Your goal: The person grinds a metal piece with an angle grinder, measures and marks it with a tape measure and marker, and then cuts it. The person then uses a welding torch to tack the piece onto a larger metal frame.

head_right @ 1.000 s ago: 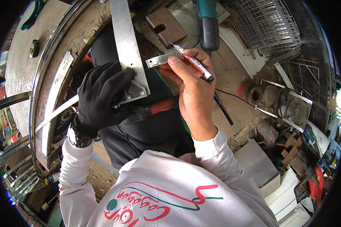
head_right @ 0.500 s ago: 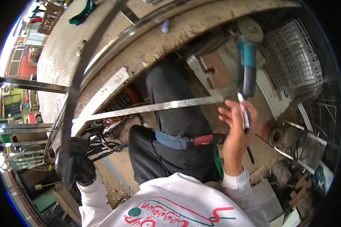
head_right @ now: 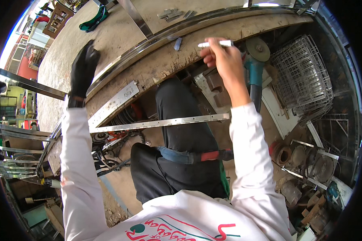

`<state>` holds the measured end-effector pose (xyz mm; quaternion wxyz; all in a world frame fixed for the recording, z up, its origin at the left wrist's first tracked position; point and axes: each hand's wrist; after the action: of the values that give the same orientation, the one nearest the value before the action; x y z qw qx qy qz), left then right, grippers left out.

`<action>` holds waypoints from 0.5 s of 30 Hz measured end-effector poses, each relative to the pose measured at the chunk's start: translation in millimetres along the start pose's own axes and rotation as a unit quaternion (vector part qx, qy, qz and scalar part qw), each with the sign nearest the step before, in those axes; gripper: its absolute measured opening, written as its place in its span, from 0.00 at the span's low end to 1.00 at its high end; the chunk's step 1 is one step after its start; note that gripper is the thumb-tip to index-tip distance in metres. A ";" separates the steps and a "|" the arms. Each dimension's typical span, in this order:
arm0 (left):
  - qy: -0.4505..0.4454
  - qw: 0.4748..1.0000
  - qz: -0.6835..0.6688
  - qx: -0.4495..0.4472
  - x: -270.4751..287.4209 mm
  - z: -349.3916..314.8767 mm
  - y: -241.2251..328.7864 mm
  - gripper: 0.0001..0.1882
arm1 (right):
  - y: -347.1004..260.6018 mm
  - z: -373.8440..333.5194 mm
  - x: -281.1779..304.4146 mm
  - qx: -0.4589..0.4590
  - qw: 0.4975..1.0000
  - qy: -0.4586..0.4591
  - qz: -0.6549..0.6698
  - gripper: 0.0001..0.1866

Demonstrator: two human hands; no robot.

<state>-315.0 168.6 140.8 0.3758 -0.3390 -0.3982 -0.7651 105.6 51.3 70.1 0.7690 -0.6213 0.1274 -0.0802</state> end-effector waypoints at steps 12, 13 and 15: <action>-0.173 0.978 0.108 -0.035 -87.5 88.9 -29.1 0.29 | 34.5 84.6 -17.4 -0.044 0.997 -0.063 -0.002 0.19; -0.176 0.978 0.106 -0.035 -93.7 91.9 -28.0 0.28 | 33.3 88.4 -13.6 -0.043 0.996 -0.073 -0.016 0.19; -0.186 0.975 0.116 -0.026 -97.6 89.9 -35.9 0.27 | 28.7 86.9 -16.6 -0.046 0.994 -0.094 -0.028 0.19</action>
<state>-278.0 290.4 89.0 0.3728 -0.5288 -0.3984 -0.6501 114.4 143.4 60.7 0.7456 -0.6642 0.0407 -0.0364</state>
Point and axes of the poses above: each hand's wrist, its own z-axis towards the middle knuckle, its own x-axis out of the back of the hand, y = z × x, and after that the axes turned 13 degrees about x, right-handed
